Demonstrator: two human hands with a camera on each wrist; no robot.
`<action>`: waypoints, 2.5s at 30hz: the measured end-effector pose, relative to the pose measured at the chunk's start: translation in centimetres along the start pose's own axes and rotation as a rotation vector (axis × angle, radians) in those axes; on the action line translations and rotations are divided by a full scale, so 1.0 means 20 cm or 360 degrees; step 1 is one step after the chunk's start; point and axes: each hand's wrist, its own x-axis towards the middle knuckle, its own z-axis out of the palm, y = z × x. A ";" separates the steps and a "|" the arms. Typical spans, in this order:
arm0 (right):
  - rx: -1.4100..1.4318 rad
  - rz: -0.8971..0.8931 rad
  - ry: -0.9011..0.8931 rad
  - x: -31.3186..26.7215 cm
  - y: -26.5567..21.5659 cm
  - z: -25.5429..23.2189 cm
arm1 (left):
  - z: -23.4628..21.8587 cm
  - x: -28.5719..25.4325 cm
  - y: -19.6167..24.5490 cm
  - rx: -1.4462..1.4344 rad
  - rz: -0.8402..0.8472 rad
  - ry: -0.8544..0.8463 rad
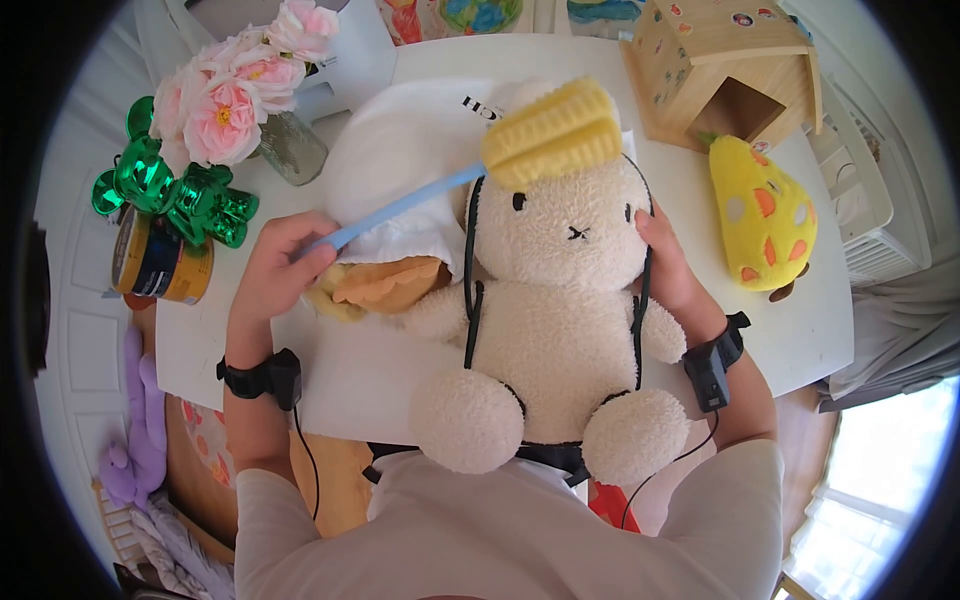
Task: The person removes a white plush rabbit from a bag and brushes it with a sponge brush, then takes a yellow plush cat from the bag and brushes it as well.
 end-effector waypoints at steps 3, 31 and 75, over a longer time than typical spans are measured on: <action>0.0033 0.0023 -0.0027 -0.01 0.00 0.00 | 0.01 -0.01 -0.02 -0.0145 -0.0015 0.0008; -0.0031 -0.0019 -0.0011 -0.01 0.00 0.00 | 0.00 -0.01 -0.05 -0.0205 -0.0003 -0.0022; -0.0011 -0.0028 -0.0005 0.00 -0.02 0.03 | 0.01 -0.01 -0.04 -0.0404 -0.0030 -0.0047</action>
